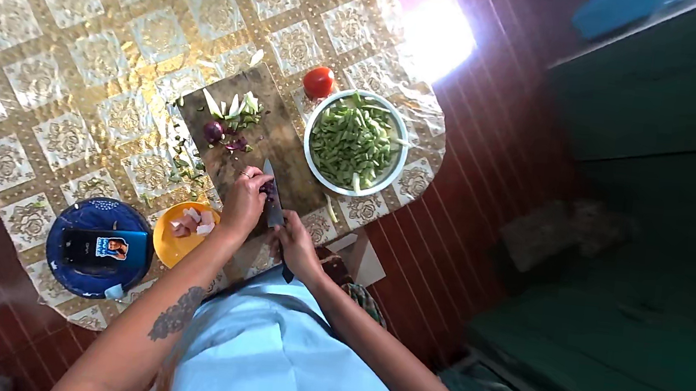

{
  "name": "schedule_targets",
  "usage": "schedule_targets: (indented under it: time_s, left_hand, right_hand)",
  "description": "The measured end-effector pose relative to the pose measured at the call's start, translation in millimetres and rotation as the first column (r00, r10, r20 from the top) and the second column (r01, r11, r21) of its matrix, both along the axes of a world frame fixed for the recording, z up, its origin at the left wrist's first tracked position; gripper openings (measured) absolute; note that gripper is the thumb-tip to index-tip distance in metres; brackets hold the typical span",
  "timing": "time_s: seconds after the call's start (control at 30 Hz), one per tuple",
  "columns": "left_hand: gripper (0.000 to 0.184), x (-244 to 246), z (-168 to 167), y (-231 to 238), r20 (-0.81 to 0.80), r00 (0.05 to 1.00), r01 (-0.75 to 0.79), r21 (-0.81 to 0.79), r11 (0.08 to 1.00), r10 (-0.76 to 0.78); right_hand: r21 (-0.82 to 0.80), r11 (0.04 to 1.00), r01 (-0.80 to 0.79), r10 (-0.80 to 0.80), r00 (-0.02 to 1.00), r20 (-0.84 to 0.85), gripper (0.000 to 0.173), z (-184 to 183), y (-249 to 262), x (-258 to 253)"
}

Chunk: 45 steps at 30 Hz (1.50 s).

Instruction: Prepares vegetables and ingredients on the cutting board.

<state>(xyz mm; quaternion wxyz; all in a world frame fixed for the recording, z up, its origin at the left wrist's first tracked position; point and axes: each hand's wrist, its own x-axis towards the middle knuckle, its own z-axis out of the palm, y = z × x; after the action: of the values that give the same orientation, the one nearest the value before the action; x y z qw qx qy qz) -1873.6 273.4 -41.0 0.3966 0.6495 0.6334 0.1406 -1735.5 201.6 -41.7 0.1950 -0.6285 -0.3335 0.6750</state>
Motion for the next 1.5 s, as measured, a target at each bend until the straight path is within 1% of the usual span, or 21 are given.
schedule_targets:
  time_s: [0.07,0.13,0.2,0.27,0.37,0.43,0.5,0.57,0.63,0.7,0.73,0.77,0.87,0.97,1.07,1.17,1.2,1.27,1.33,1.43,1.5]
  left_hand:
    - [0.035,-2.0,-1.1,-1.9,0.043,0.998,-0.042,0.01,0.999,0.042]
    - [0.035,-4.7,3.6,-3.8,0.085,0.992,-0.09,0.022,0.996,0.088]
    - [0.034,-12.1,14.3,-10.1,0.112,0.986,-0.135,0.062,0.989,0.127]
    - [0.034,-26.3,27.9,-23.8,0.13,0.976,-0.19,0.109,0.976,0.175]
    - [0.035,-51.9,37.0,-59.8,0.157,0.933,-0.345,0.129,0.929,0.325]
    - [0.035,-67.5,30.9,-88.1,0.171,0.888,-0.45,0.125,0.885,0.427]
    - [0.035,-77.3,23.1,-112.2,0.183,0.849,-0.517,0.102,0.85,0.495]
    - [0.034,-82.4,18.1,-128.7,0.176,0.839,-0.531,0.058,0.845,0.515]
    - [0.032,-85.5,16.4,-138.5,0.103,0.877,-0.475,0.043,0.879,0.469]
    - [0.029,-87.5,19.2,-143.6,-0.022,0.928,-0.368,0.093,0.925,0.371]
    - [0.028,-88.4,21.5,-144.9,-0.079,0.94,-0.323,0.112,0.94,0.333]
    - [0.027,-89.4,22.4,-146.4,-0.126,0.943,-0.29,0.14,0.947,0.308]
    - [0.024,-93.0,15.2,-152.0,-0.213,0.94,-0.196,0.3,0.933,0.266]
    - [0.022,-94.0,11.2,-155.5,-0.284,0.93,-0.112,0.392,0.913,0.236]
    - [0.022,-96.2,8.9,-157.4,-0.275,0.934,-0.11,0.388,0.915,0.229]
    - [0.022,-99.7,4.7,-158.4,-0.298,0.937,-0.067,0.366,0.928,0.185]
    - [0.021,-99.9,4.4,-158.6,-0.322,0.929,-0.048,0.391,0.919,0.185]
    - [0.018,-100.3,7.5,-156.2,-0.349,0.916,-0.029,0.435,0.9,0.198]
    - [0.015,-99.2,10.1,-150.4,-0.317,0.926,-0.028,0.488,0.873,0.207]
    - [0.016,-87.1,11.5,-125.9,-0.168,0.979,-0.008,0.538,0.843,0.117]
    - [0.017,-73.1,9.7,-100.6,-0.136,0.99,0.046,0.53,0.847,0.031]
  right_hand:
    - [0.007,1.0,-0.006,0.006,1.0,0.002,0.031,3.4,0.7,0.7]
    - [0.021,0.999,-0.046,0.046,0.999,0.023,0.033,11.6,2.0,2.0]
    - [0.045,0.991,-0.123,0.12,0.991,0.062,0.033,24.6,2.1,-0.1]
    - [0.085,0.967,-0.241,0.231,0.967,0.108,0.034,39.8,0.3,-5.4]
    - [0.136,0.889,-0.437,0.421,0.897,0.132,0.038,53.5,-7.9,-17.2]
    - [0.136,0.819,-0.558,0.542,0.829,0.136,0.039,54.6,-12.6,-27.1]
    - [0.093,0.733,-0.673,0.657,0.737,0.159,0.04,51.8,-13.1,-35.6]
    - [0.025,0.634,-0.773,0.752,0.624,0.214,0.041,51.9,-9.4,-42.1]
    - [-0.043,0.541,-0.84,0.81,0.506,0.296,0.042,54.3,-6.4,-45.7]
    - [-0.059,0.492,-0.869,0.817,0.437,0.376,0.043,55.8,-7.3,-45.7]
    - [-0.048,0.487,-0.872,0.808,0.429,0.404,0.043,56.3,-8.8,-45.1]
    - [-0.033,0.489,-0.872,0.797,0.431,0.423,0.044,56.3,-10.3,-44.6]
    - [-0.025,0.498,-0.867,0.79,0.441,0.426,0.044,58.0,-10.8,-45.5]
    - [0.004,0.497,-0.868,0.778,0.448,0.44,0.043,59.2,-12.8,-46.0]
    - [0.046,0.501,-0.864,0.75,0.46,0.475,0.042,57.0,-16.4,-43.8]
    - [0.097,0.515,-0.852,0.713,0.488,0.503,0.04,52.3,-18.2,-39.1]
    - [0.128,0.545,-0.829,0.688,0.529,0.497,0.04,52.9,-18.6,-36.1]
    - [0.202,0.645,-0.737,0.589,0.648,0.483,0.039,55.9,-18.8,-28.1]
    - [0.193,0.733,-0.652,0.507,0.714,0.484,0.039,54.6,-17.9,-16.0]
    - [0.115,0.823,-0.556,0.428,0.741,0.517,0.042,41.2,-17.7,14.2]
    - [0.111,0.853,-0.51,0.369,0.74,0.562,0.042,32.1,-22.3,34.6]
